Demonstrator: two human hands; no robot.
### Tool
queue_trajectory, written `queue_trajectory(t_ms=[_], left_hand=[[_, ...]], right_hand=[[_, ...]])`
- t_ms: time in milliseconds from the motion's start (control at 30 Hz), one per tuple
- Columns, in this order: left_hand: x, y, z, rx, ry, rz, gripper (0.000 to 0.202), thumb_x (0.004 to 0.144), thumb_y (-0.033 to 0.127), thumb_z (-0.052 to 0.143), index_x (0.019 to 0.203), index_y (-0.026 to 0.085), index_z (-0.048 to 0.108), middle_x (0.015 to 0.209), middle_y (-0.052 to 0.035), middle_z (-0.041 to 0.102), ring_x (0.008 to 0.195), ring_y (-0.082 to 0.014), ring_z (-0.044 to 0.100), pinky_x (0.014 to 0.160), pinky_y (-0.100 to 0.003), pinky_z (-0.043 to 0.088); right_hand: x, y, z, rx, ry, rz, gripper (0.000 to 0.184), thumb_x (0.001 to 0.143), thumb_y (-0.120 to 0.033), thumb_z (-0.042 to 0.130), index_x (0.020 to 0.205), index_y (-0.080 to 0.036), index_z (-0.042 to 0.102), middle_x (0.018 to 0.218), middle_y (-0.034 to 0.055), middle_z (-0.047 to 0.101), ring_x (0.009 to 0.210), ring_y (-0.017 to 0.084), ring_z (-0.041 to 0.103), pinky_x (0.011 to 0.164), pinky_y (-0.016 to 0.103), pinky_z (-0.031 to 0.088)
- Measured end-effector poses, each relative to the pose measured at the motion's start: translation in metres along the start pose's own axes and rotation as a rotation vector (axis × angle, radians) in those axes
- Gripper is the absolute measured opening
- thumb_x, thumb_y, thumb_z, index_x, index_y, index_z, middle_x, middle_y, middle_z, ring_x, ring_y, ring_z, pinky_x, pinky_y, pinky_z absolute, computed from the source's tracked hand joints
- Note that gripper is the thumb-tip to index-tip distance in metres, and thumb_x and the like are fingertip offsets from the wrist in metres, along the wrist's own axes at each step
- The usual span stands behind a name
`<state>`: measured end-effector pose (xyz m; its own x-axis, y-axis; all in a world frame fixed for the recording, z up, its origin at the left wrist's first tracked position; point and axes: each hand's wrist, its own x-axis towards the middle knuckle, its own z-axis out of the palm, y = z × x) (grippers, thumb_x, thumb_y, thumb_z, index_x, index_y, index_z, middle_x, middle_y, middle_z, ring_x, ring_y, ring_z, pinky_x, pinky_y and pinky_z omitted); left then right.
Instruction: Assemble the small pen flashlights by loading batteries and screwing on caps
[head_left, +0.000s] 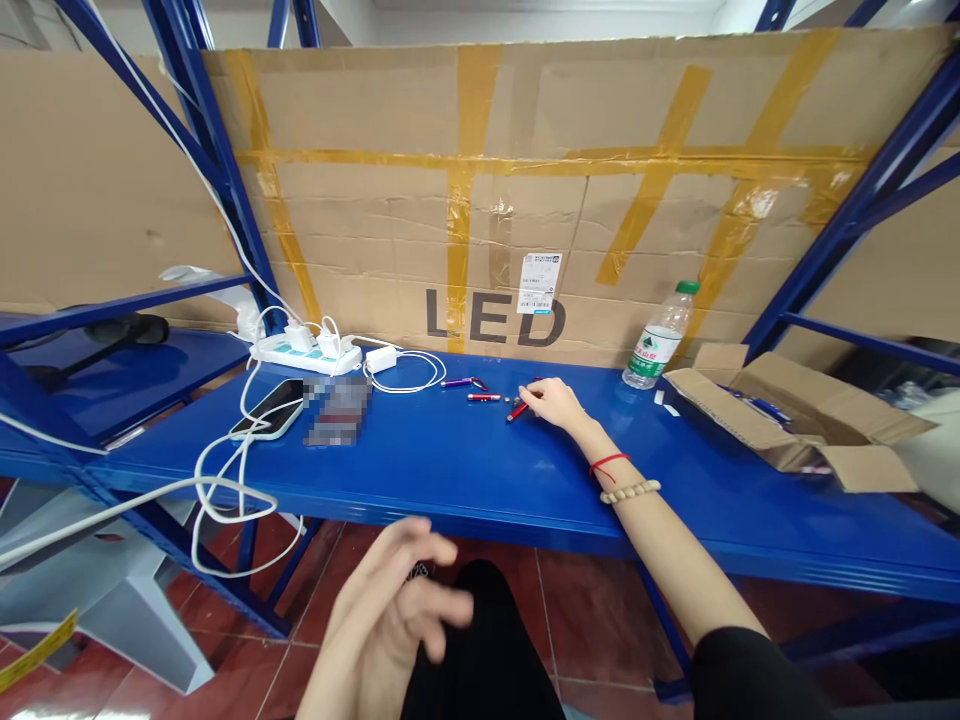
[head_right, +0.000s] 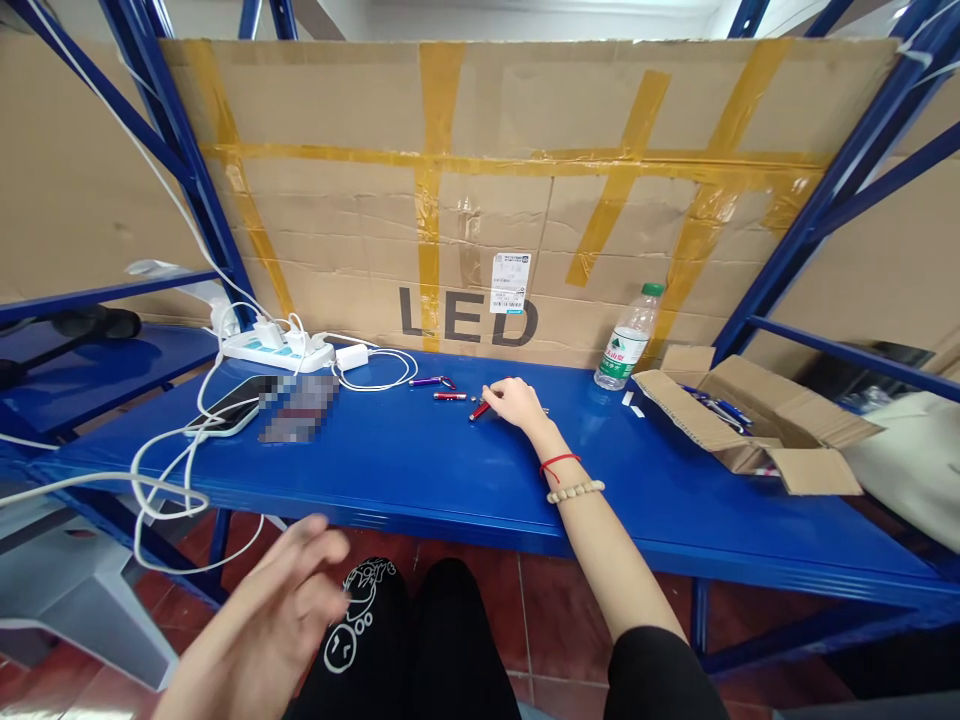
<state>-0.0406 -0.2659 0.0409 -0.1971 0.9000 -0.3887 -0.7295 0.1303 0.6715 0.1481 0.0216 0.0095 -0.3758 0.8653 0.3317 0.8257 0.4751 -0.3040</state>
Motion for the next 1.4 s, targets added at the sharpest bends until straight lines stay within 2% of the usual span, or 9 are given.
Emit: queue_trajectory(t_ms=[67,133,267,400,633,800,1067,1400], left_hand=[[0.010,0.001,0.011,0.008,0.035,-0.005,0.038,0.078,0.008,0.053,0.115,0.018,0.052,0.094,-0.0046,0.064,0.083,-0.0131,0.063,0.061,-0.013,0.051],[0.019,0.000,0.018,0.005,0.070,-0.007,0.044,0.077,0.002,0.050,0.119,0.017,0.048,0.092,-0.0047,0.065,0.083,-0.0122,0.064,0.063,-0.011,0.051],[0.026,-0.006,0.015,-0.006,0.038,0.020,0.045,0.077,-0.001,0.047,0.120,0.015,0.047,0.083,-0.0037,0.065,0.085,-0.0141,0.064,0.066,-0.012,0.052],[0.023,-0.007,0.005,-0.011,-0.046,0.076,0.040,0.076,0.001,0.051,0.113,0.016,0.052,0.074,-0.0003,0.062,0.086,-0.0158,0.063,0.065,-0.012,0.052],[0.014,-0.004,-0.001,0.019,-0.128,0.140,0.041,0.069,0.014,0.064,0.109,0.017,0.056,0.076,-0.0003,0.060,0.091,-0.0201,0.062,0.070,-0.016,0.052],[0.010,-0.001,0.001,0.025,-0.119,0.179,0.031,0.066,0.013,0.066,0.096,0.016,0.060,0.070,0.0019,0.058,0.078,-0.0168,0.065,0.064,-0.013,0.052],[0.006,0.003,-0.001,0.036,-0.158,0.211,0.041,0.061,0.013,0.069,0.100,0.016,0.058,0.066,0.0035,0.054,0.069,-0.0136,0.065,0.060,-0.011,0.052],[0.003,0.005,-0.005,0.094,-0.132,0.275,0.043,0.060,0.011,0.071,0.101,0.018,0.059,0.066,0.0041,0.051,0.067,-0.0109,0.064,0.058,-0.010,0.050]], right_hand=[[0.000,0.001,0.001,-0.001,0.000,0.002,0.044,0.082,-0.041,0.032,0.049,-0.017,0.048,0.051,0.0017,0.056,0.049,0.011,0.044,0.049,0.023,0.024],[0.000,0.001,0.001,-0.004,-0.005,0.005,0.044,0.083,-0.042,0.032,0.049,-0.017,0.048,0.051,0.0015,0.056,0.050,0.011,0.045,0.049,0.023,0.024],[0.000,0.001,0.000,-0.001,-0.015,0.005,0.045,0.083,-0.042,0.032,0.049,-0.018,0.047,0.051,0.0009,0.056,0.051,0.011,0.046,0.050,0.023,0.025],[-0.001,0.000,0.000,0.000,-0.008,0.013,0.044,0.082,-0.041,0.033,0.048,-0.017,0.046,0.051,0.0009,0.056,0.049,0.011,0.045,0.049,0.023,0.024],[-0.001,-0.002,0.000,0.013,-0.014,0.029,0.043,0.081,-0.041,0.034,0.048,-0.017,0.047,0.051,0.0006,0.057,0.050,0.011,0.046,0.049,0.023,0.026],[0.000,0.000,0.001,0.033,-0.013,0.034,0.043,0.081,-0.042,0.034,0.049,-0.017,0.049,0.051,0.0005,0.059,0.050,0.011,0.047,0.050,0.022,0.028],[0.000,0.001,0.001,0.035,-0.029,0.035,0.044,0.081,-0.043,0.033,0.048,-0.017,0.048,0.049,-0.0002,0.058,0.048,0.010,0.047,0.050,0.023,0.030],[0.001,0.001,0.002,0.013,-0.038,0.026,0.046,0.082,-0.044,0.033,0.047,-0.017,0.047,0.050,0.0000,0.058,0.050,0.011,0.048,0.050,0.023,0.029]])
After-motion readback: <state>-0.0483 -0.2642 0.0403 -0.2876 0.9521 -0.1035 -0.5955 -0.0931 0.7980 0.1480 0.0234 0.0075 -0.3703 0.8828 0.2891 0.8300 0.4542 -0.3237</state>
